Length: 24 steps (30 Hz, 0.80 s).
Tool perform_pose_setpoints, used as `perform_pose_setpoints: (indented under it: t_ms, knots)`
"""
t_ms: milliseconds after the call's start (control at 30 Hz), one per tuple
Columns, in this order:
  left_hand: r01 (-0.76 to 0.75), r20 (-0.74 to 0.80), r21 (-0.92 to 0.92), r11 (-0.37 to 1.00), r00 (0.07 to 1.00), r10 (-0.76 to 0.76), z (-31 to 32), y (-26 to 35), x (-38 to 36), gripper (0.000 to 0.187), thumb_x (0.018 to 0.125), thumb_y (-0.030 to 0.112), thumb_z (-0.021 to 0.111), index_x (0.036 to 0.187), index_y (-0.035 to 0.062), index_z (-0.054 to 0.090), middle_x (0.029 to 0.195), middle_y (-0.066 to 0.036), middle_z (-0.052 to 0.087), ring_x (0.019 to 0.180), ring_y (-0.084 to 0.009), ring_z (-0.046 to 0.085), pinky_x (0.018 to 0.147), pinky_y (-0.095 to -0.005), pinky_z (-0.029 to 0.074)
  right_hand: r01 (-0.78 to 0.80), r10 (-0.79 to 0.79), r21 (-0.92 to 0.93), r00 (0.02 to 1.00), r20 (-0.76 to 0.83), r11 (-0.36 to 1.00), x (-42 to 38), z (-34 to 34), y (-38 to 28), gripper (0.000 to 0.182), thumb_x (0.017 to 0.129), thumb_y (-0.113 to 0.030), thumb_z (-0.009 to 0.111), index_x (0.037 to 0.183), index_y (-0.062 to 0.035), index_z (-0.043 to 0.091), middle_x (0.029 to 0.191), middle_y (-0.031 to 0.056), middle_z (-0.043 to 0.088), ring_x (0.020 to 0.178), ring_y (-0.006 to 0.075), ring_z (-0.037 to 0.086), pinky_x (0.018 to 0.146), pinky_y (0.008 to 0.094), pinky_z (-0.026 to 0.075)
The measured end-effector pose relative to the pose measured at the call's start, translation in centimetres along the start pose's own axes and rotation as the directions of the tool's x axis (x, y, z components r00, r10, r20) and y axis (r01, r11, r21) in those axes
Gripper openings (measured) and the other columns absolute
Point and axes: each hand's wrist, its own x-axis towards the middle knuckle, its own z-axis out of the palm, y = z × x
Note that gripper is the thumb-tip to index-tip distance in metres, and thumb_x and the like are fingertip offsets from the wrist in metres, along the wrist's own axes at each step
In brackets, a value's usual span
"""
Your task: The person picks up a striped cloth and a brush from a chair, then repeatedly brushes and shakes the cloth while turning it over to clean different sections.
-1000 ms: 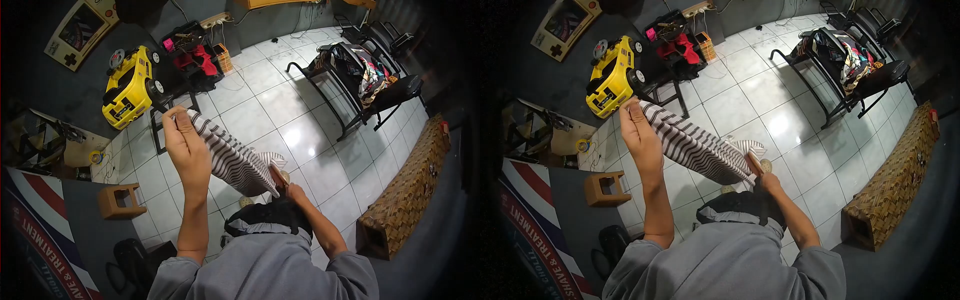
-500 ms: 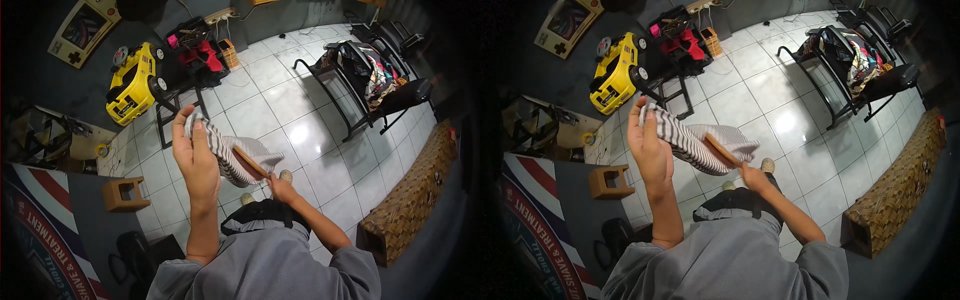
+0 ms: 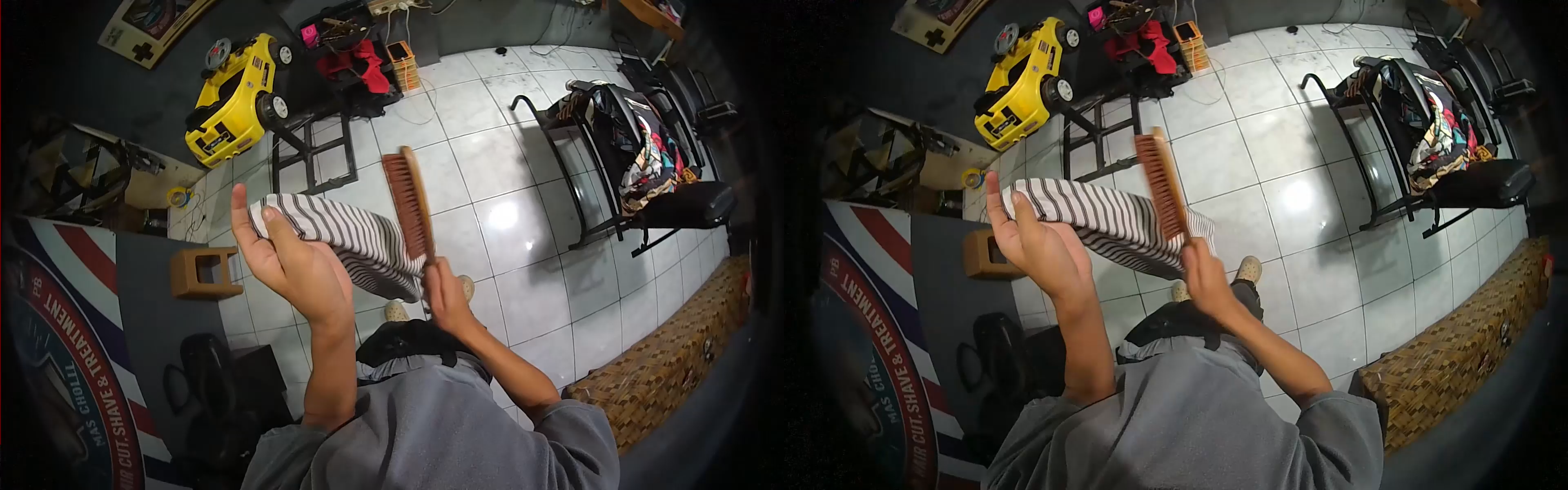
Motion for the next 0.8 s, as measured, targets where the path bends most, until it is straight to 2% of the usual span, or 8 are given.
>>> perform_pose_setpoints:
  t_ms: [167,300,367,500,600,700,767,800]
  knots:
    - [-0.009,-0.061,0.013,1.000,0.998,0.010,1.4,0.8,-0.3,0.035,0.091,0.001,0.034,0.126,0.0008,0.035,0.083,-0.004,0.048,0.073,-0.0067,0.046,0.071,-0.0221,0.040,0.313,-0.275,-0.154,0.935,0.222,0.937,0.7,1.4,4.5,0.021,0.092,-0.021,0.038,0.097,-0.0011,0.041,0.066,0.0235,0.055,0.062,0.0432,0.054,0.055,0.0481,0.042]
    - [-0.004,-0.056,-0.025,1.000,0.998,0.002,0.4,1.3,-0.3,0.035,0.091,0.003,0.037,0.126,0.0002,0.038,0.097,-0.009,0.049,0.080,-0.0088,0.048,0.078,-0.0247,0.040,-0.103,0.291,-0.702,0.944,0.153,0.705,2.7,-0.4,20.3,0.032,0.092,-0.029,0.037,0.095,0.0022,0.044,0.071,0.0240,0.059,0.065,0.0438,0.057,0.062,0.0494,0.045]
    - [0.030,-0.116,-0.047,0.998,0.993,-0.035,0.0,1.0,-0.5,0.034,0.091,0.003,0.036,0.125,-0.0001,0.038,0.104,-0.012,0.047,0.087,-0.0105,0.047,0.082,-0.0272,0.040,-0.167,0.313,-0.715,0.947,0.076,0.679,2.9,-2.4,24.1,0.038,0.092,-0.030,0.033,0.091,0.0055,0.047,0.073,0.0264,0.059,0.068,0.0447,0.058,0.064,0.0504,0.045]
    - [0.069,-0.207,-0.139,0.988,0.973,-0.097,0.3,1.2,-0.5,0.036,0.091,0.002,0.035,0.127,0.0029,0.037,0.110,-0.013,0.045,0.095,-0.0136,0.047,0.088,-0.0296,0.037,-0.354,0.412,-0.660,0.908,-0.073,0.663,4.1,-3.7,22.1,0.033,0.092,-0.024,0.033,0.090,0.0060,0.048,0.079,0.0307,0.058,0.077,0.0454,0.057,0.066,0.0507,0.044]
    - [0.030,-0.188,-0.116,0.993,0.981,-0.052,0.6,-0.2,-0.1,0.039,0.091,0.002,0.034,0.131,0.0039,0.034,0.112,-0.014,0.045,0.098,-0.0145,0.047,0.091,-0.0298,0.036,-0.122,0.087,-0.241,0.985,-0.149,0.963,3.7,-2.4,12.5,0.024,0.092,-0.019,0.036,0.098,0.0026,0.044,0.077,0.0232,0.057,0.068,0.0396,0.056,0.061,0.0447,0.044]
    - [-0.011,-0.202,-0.117,0.993,0.979,-0.013,2.8,-0.9,-0.2,0.041,0.091,0.001,0.035,0.132,0.0022,0.033,0.107,-0.012,0.048,0.096,-0.0123,0.047,0.090,-0.0289,0.036,-0.002,-0.003,0.218,1.000,0.024,0.976,1.3,-0.5,2.9,0.022,0.092,-0.014,0.038,0.107,0.0019,0.038,0.072,0.0154,0.053,0.059,0.0277,0.054,0.057,0.0378,0.044]
    - [0.018,-0.205,-0.160,0.987,0.977,-0.051,3.2,-1.1,-0.4,0.040,0.091,0.001,0.036,0.131,0.0007,0.034,0.103,-0.009,0.048,0.093,-0.0105,0.046,0.088,-0.0276,0.037,0.129,-0.173,0.290,0.976,0.130,0.948,-0.3,0.5,0.3,0.023,0.091,-0.012,0.038,0.110,0.0017,0.034,0.071,0.0128,0.052,0.059,0.0231,0.054,0.056,0.0360,0.044]
    - [0.040,-0.195,-0.152,0.988,0.978,-0.070,3.1,-1.1,-0.6,0.040,0.091,0.002,0.036,0.131,0.0004,0.035,0.094,-0.005,0.046,0.082,-0.0081,0.044,0.082,-0.0255,0.038,0.228,-0.266,0.192,0.942,0.204,0.954,-0.4,1.4,2.0,0.025,0.091,-0.014,0.039,0.109,0.0025,0.034,0.070,0.0191,0.055,0.061,0.0328,0.057,0.055,0.0410,0.045]
